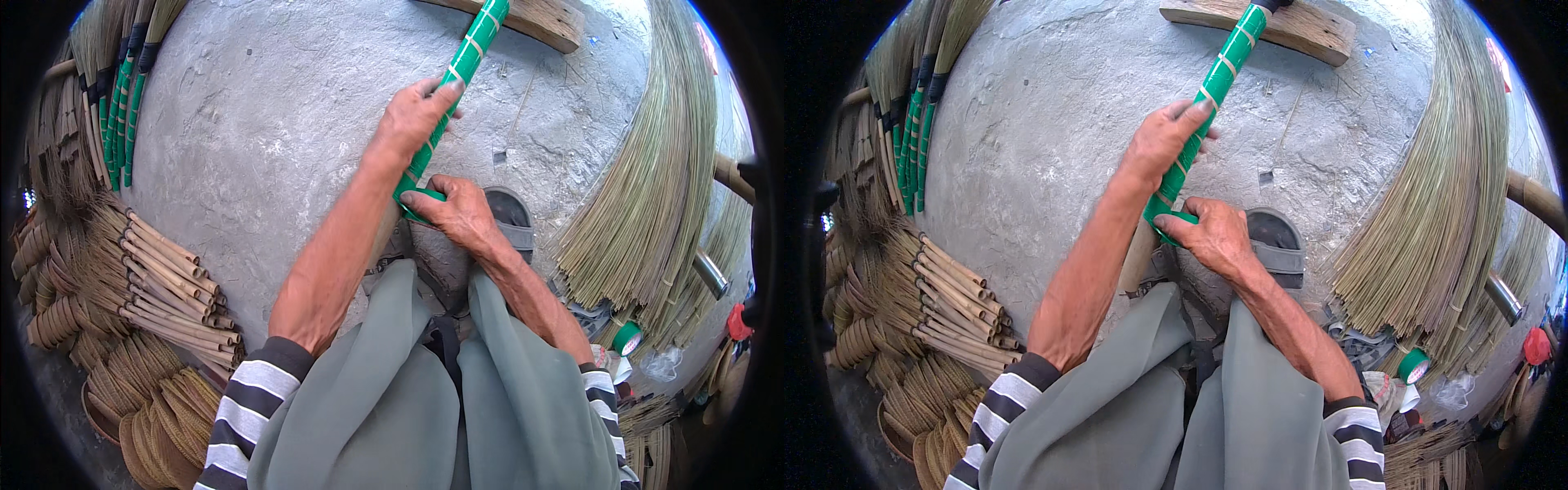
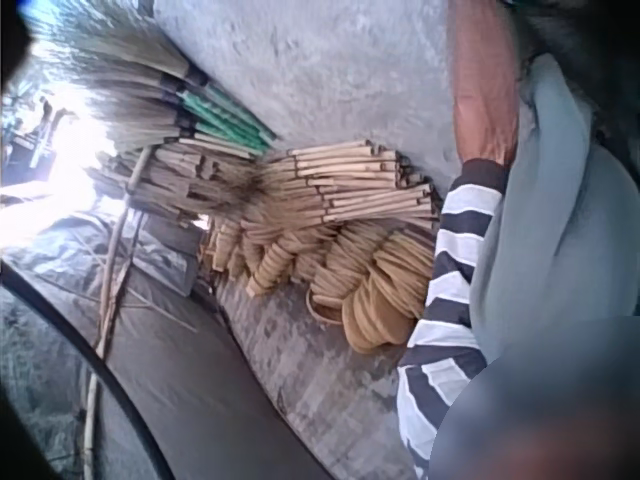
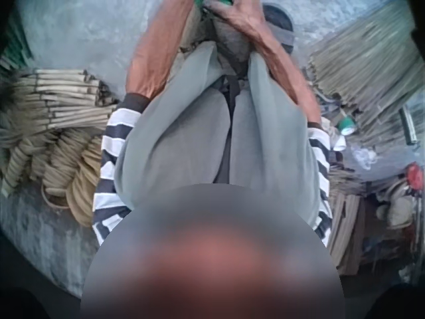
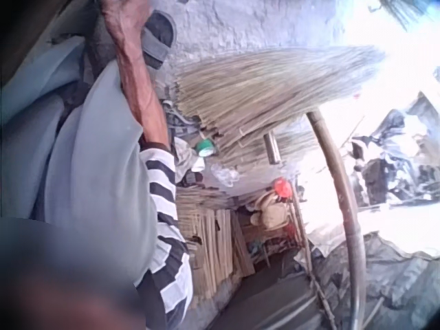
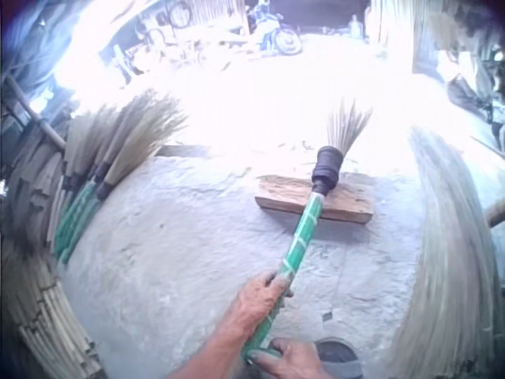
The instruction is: The person assembles a broom by wrapping green tape around the handle and securing the bristles. They use scissors to cut the tape and place the finished broom aside before starting another.
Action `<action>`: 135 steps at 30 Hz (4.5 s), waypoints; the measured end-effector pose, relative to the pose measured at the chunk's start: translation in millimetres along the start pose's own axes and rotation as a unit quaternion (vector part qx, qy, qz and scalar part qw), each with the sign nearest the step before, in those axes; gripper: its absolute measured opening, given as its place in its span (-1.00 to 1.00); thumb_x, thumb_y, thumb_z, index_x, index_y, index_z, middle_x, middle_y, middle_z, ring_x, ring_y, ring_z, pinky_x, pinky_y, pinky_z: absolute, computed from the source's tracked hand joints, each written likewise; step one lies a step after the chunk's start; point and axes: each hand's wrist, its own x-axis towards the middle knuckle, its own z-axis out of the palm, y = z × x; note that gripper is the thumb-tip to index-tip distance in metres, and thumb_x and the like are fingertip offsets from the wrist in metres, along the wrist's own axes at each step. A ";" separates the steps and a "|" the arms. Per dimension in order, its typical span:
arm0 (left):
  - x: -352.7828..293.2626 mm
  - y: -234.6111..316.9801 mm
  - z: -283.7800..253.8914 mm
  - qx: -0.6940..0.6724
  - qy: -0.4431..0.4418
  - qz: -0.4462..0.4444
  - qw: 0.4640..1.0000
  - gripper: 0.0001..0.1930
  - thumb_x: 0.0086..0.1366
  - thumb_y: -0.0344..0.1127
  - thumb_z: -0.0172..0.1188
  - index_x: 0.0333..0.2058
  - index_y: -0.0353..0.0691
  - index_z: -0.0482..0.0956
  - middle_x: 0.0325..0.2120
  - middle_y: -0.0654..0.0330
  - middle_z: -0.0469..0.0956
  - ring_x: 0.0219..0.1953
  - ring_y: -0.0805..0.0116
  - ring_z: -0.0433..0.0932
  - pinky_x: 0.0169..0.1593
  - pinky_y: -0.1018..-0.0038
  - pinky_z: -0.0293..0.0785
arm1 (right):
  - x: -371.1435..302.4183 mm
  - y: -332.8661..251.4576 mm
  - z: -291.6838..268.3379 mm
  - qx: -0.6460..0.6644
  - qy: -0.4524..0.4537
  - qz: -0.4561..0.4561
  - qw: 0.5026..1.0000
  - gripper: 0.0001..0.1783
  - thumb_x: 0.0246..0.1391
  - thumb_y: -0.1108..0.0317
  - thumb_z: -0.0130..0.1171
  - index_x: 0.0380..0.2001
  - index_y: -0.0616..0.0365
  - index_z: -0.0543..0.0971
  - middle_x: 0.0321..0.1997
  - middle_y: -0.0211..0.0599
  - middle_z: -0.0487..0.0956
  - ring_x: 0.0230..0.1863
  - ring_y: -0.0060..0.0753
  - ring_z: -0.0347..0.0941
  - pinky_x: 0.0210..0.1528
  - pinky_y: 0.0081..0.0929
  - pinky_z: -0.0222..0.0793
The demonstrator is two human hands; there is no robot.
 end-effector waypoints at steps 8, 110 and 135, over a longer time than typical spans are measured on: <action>3.6 -9.3 -9.0 -0.209 -0.080 -0.054 0.973 -0.44 0.41 0.24 0.36 -0.03 -0.21 0.63 -0.50 0.29 0.57 -0.55 0.51 0.52 -0.47 0.47 0.44 | -7.7 9.3 3.2 0.131 -0.032 0.012 0.991 -0.37 0.17 -0.21 0.43 -0.39 0.29 0.71 -0.52 -0.38 0.58 -0.42 -0.51 0.44 -0.33 -0.35 0.39; -100.8 16.9 -14.2 -0.134 -0.003 -0.137 0.981 -0.69 0.33 -0.22 0.49 -0.17 -0.20 0.53 -0.59 0.30 0.52 -0.67 0.52 0.48 -0.57 0.53 0.43 | 154.6 -50.2 -259.9 -0.562 0.325 -0.073 0.758 0.12 -0.10 -0.13 0.63 0.50 -0.12 0.35 0.38 -0.18 0.48 0.43 -0.08 0.37 0.39 0.23 0.18; -72.1 -12.2 10.3 -0.168 -0.051 -0.128 0.976 -0.67 0.31 -0.15 0.49 -0.23 -0.18 0.53 -0.56 0.30 0.52 -0.62 0.53 0.51 -0.54 0.52 0.47 | -15.3 27.5 -104.5 -0.193 0.198 -0.285 0.918 -0.40 0.09 0.12 0.44 0.09 0.29 0.58 0.05 0.11 0.65 0.10 0.19 0.57 0.15 0.05 0.47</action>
